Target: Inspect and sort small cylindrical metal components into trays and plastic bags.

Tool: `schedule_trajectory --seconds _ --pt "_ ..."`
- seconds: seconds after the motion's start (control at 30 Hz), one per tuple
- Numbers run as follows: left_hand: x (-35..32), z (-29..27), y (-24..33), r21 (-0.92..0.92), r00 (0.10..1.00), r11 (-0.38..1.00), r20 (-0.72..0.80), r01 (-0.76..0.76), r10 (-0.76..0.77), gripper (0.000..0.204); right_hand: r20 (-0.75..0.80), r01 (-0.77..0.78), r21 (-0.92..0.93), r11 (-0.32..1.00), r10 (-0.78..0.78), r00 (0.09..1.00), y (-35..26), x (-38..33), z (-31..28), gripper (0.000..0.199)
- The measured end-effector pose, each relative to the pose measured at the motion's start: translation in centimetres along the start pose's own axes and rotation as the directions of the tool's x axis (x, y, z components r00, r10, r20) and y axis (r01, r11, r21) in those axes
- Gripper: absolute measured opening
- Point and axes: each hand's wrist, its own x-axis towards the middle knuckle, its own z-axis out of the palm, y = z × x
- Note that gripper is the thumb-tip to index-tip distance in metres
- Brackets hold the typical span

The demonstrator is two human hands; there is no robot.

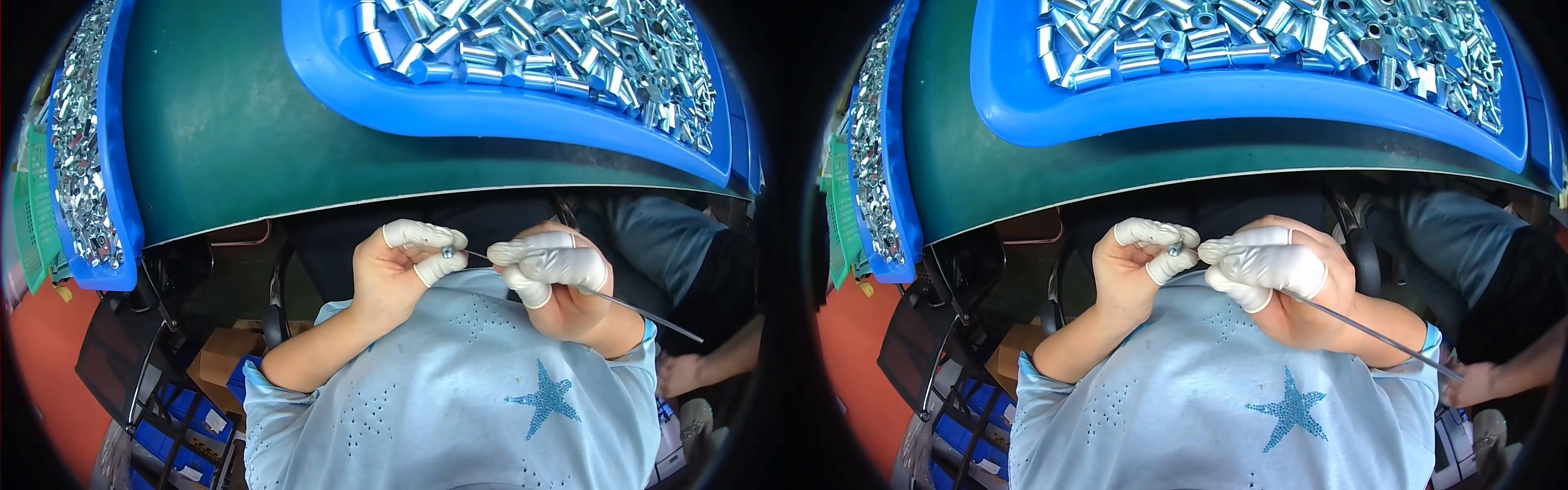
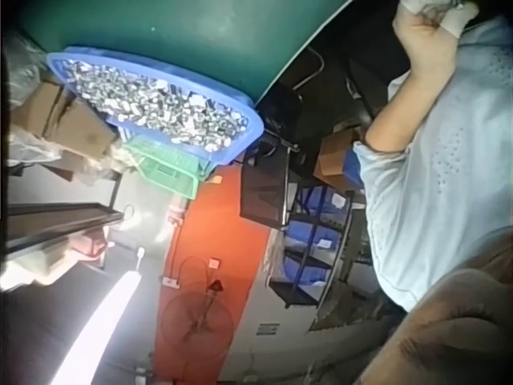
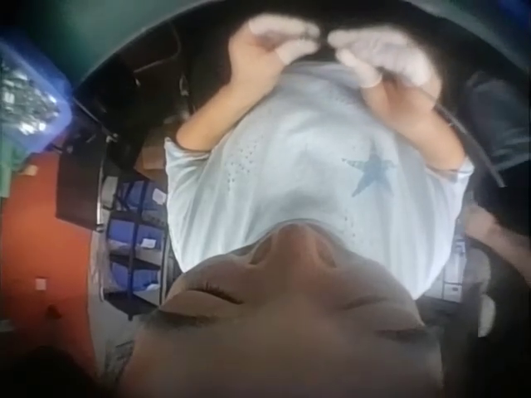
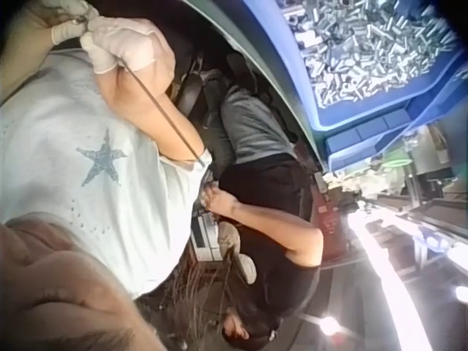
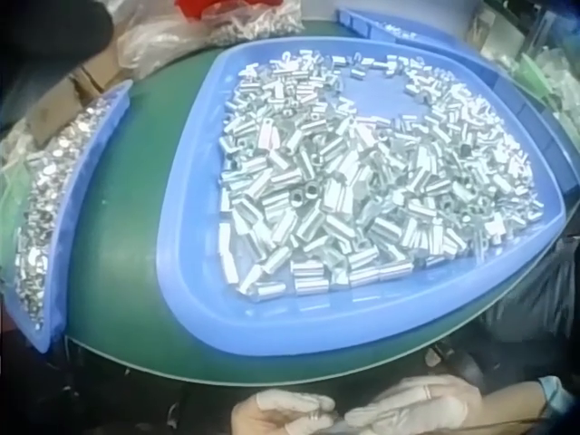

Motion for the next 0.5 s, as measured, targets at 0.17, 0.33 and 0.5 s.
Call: schedule_trajectory --seconds 0.17,0.33,0.5 --pt "-0.29 0.01 -0.01 -0.014 0.999 0.999 0.011 0.038 -0.038 0.021 0.044 0.015 -0.02 1.0 -0.014 0.999 -0.03 -0.06 -0.03 0.023" --pt "-0.49 -0.01 -0.31 -0.02 0.999 0.999 0.002 0.037 -0.037 0.023 0.071 0.011 -0.028 1.0 -0.009 0.997 -0.41 -0.27 0.1 0.023" --pt "-0.59 0.23 -0.29 0.044 1.0 0.999 0.01 0.006 -0.007 0.022 0.209 0.044 -0.105 0.993 -0.021 0.978 -0.12 -0.16 0.23 0.025"
